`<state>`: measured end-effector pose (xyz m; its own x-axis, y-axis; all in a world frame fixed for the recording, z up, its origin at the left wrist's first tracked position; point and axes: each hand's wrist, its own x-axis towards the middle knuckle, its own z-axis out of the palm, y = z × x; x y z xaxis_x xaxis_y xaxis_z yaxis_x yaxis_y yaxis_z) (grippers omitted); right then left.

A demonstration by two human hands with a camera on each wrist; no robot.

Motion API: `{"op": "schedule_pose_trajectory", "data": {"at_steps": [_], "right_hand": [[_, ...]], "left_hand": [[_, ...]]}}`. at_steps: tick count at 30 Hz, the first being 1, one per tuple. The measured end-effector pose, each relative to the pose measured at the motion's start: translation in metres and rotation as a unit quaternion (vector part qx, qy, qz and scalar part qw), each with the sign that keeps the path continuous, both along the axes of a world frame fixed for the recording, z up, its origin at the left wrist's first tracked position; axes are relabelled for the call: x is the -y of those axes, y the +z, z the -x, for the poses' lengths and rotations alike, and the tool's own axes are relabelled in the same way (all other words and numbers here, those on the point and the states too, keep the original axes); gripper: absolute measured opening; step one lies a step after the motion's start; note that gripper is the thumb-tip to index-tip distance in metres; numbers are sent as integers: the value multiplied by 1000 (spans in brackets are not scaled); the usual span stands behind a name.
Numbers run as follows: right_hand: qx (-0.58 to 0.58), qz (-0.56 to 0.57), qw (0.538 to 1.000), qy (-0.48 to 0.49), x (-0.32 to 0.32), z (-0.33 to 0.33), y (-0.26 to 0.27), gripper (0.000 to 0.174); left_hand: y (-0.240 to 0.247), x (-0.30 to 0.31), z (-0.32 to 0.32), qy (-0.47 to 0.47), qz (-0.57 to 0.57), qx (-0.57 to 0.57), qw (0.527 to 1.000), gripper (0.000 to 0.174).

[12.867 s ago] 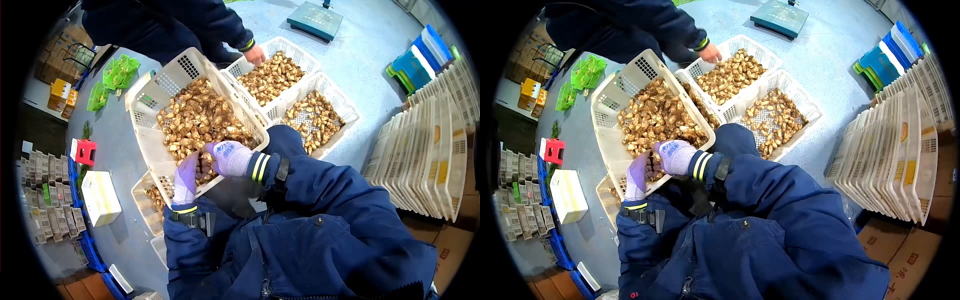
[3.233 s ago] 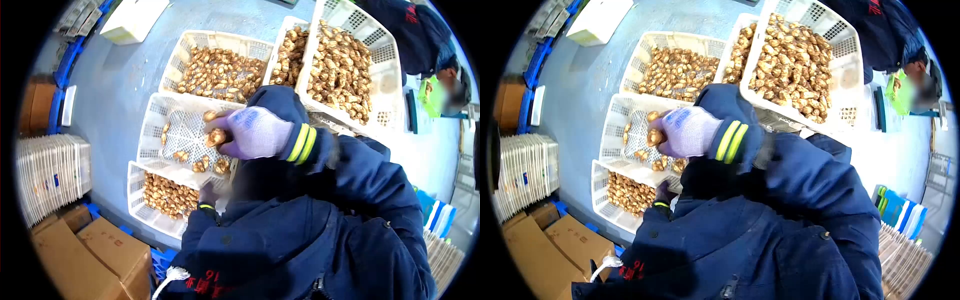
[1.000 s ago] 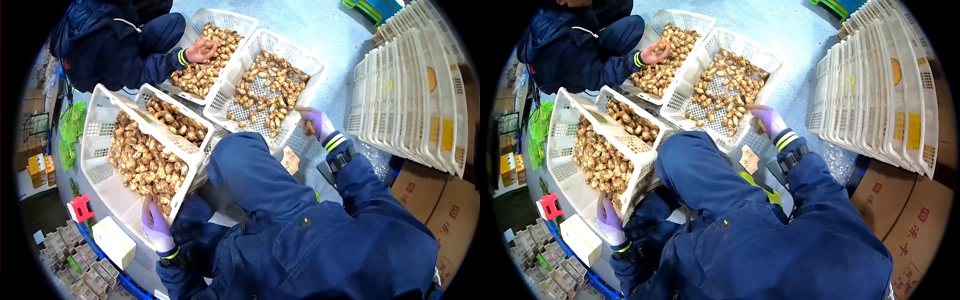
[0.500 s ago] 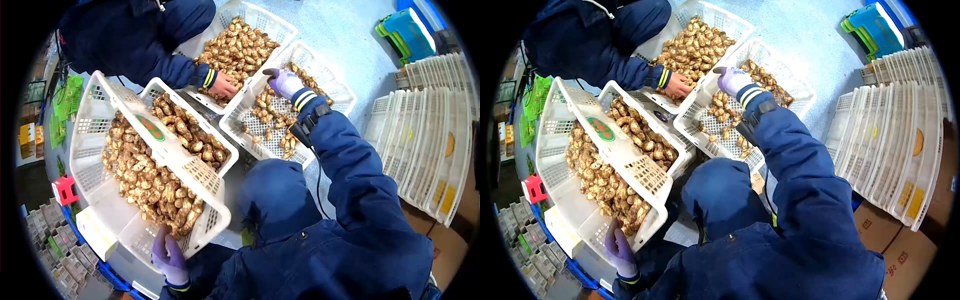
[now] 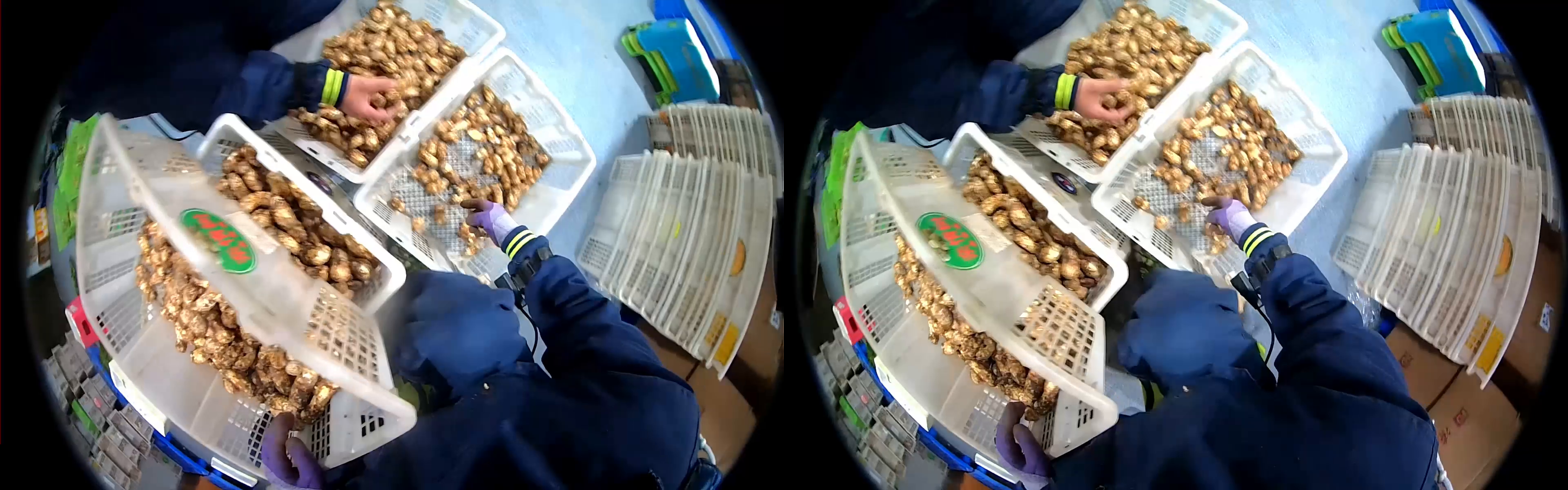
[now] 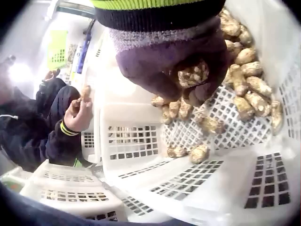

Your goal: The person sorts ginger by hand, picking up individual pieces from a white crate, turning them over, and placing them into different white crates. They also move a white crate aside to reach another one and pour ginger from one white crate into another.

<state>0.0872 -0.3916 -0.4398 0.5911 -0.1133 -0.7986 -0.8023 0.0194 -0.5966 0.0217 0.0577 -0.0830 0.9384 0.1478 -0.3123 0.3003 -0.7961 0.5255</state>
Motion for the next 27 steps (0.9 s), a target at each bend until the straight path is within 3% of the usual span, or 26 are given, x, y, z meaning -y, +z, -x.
{"op": "schedule_pose_trajectory", "data": {"at_steps": [2,4,6,7,11,12,16,18,20,21,24,27], "right_hand": [[-13,-50,996,-75,10,22,14,42],[-68,-43,982,-169,18,26,43,40],[-32,-72,982,-173,36,35,43,39],[-45,-37,984,-166,37,29,51,40],[-12,82,984,-155,62,12,57,38],[-13,108,976,-189,71,14,61,36],[45,-1,947,-318,91,20,65,33],[129,-153,926,-320,100,37,56,45],[153,-350,843,-378,77,29,76,53],[193,-429,814,-342,76,34,66,59],[223,-402,831,-314,45,16,89,62],[247,-396,843,-268,38,7,93,68]], "left_hand": [[2,9,-1,62,13,-17,998,33],[5,7,-5,20,1,-42,999,35],[7,7,-5,24,26,-50,998,36],[1,1,2,61,70,-50,994,38],[1,-1,0,59,47,-72,995,37],[1,-3,-1,53,37,-84,994,37],[0,-6,1,119,89,-120,982,36],[-4,-14,5,103,111,-107,983,37],[-4,-14,4,101,104,-108,984,37],[-4,-13,3,99,102,-107,984,37],[-3,-11,3,96,93,-98,986,36],[-7,-3,-4,43,16,-40,998,38]]}}
